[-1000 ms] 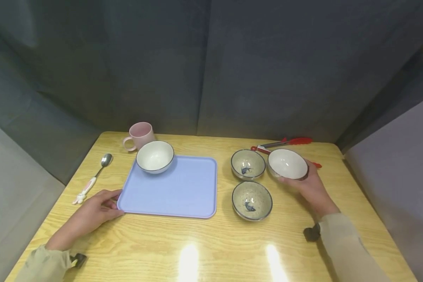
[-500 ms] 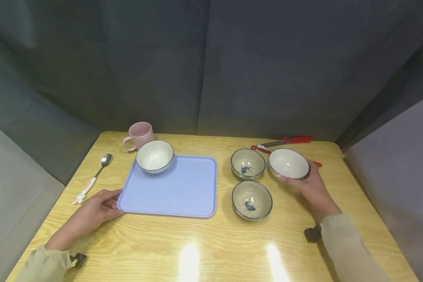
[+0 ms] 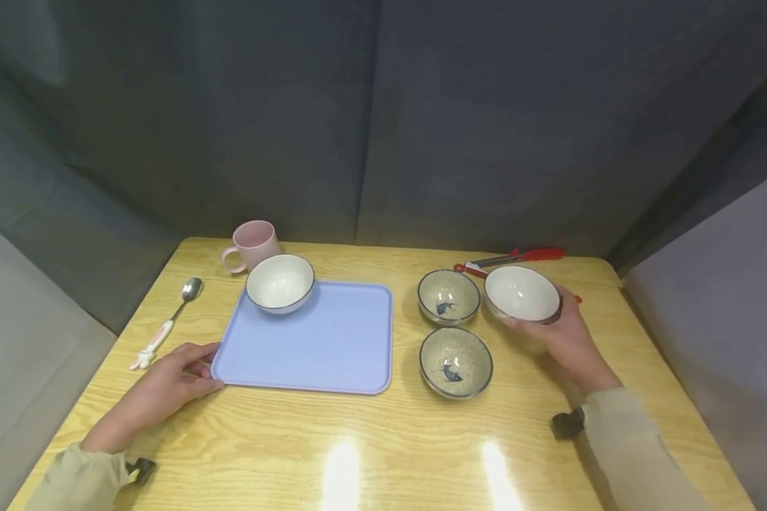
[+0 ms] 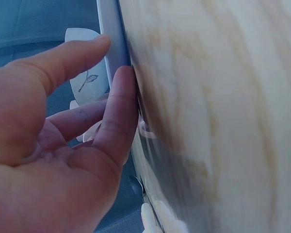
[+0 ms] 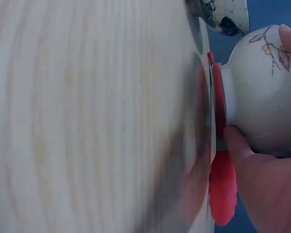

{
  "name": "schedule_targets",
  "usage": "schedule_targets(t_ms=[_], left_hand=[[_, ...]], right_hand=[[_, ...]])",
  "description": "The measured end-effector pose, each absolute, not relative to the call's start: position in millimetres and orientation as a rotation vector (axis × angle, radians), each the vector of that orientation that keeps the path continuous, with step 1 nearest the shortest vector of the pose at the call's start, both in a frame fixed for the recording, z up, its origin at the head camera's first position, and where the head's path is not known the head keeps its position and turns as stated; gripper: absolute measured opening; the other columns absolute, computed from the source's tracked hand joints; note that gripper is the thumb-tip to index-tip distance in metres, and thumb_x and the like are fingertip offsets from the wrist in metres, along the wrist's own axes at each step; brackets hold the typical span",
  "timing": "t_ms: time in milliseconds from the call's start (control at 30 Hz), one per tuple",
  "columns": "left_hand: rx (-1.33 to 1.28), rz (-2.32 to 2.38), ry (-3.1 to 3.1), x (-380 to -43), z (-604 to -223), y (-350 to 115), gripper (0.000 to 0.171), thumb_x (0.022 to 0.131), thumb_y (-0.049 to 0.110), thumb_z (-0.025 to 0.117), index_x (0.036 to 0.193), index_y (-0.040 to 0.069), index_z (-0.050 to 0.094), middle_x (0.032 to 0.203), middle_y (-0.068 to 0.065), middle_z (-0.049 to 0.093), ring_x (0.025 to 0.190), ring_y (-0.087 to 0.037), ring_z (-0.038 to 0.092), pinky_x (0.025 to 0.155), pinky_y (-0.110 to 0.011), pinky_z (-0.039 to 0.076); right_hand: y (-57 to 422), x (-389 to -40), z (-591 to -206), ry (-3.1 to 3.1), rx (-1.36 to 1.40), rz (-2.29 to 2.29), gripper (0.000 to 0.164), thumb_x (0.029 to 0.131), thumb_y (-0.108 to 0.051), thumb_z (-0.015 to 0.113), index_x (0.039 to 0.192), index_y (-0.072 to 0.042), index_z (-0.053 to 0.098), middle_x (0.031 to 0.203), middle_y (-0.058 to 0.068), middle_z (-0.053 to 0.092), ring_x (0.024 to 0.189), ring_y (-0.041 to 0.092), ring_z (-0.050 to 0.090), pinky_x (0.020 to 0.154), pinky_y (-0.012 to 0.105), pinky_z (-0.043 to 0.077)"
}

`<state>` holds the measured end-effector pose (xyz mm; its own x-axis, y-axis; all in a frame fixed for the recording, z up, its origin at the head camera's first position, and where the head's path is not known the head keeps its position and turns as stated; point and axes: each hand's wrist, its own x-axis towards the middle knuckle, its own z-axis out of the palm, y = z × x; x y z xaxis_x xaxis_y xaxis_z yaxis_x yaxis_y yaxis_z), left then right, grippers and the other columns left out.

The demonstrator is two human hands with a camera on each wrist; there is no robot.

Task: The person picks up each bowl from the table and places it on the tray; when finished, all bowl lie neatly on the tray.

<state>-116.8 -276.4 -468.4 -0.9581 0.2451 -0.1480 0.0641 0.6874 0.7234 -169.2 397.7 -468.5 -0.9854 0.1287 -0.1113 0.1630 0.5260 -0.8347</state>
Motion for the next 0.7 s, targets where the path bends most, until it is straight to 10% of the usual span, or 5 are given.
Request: schedule_targets(t_ms=[167,400,700], left_hand=[[0.250,1.139,2.668,-116.9,-469.8,-276.9,0.076,0.098,0.015,0.088,0.159,-0.012,0.052,0.129,-0.017,0.068,0.105,-0.019,0.067,0.078,-0.020,0.058],[0.253,1.138,2.677,-116.2,-470.8,-277.7,0.076,0.097,0.015,0.089,0.158,-0.011,0.054,0.127,-0.016,0.069,0.104,-0.018,0.067,0.078,-0.020,0.058],[0.247,1.144,2.669,-116.8,-469.5,-277.0,0.077,0.097,0.016,0.089,0.159,-0.012,0.053,0.127,-0.015,0.068,0.105,-0.018,0.067,0.078,-0.020,0.057]], right_hand=[[392.6,-169.5,-461.9,2.725,0.258,-1.479,0.123,0.101,-0.037,0.086,0.178,-0.002,-0.004,0.182,0.033,0.012,0.162,0.054,0.029,0.135,0.066,0.032],[387.4,-168.0,-455.5,2.710,0.218,-1.503,0.121,0.101,-0.033,0.086,0.179,-0.005,-0.003,0.183,0.031,0.013,0.159,0.050,0.034,0.096,0.001,0.042],[378.1,-166.3,-441.6,2.732,0.149,-1.476,0.120,0.101,-0.034,0.086,0.180,-0.009,-0.001,0.183,0.026,0.016,0.162,0.050,0.035,0.108,0.008,0.046]])
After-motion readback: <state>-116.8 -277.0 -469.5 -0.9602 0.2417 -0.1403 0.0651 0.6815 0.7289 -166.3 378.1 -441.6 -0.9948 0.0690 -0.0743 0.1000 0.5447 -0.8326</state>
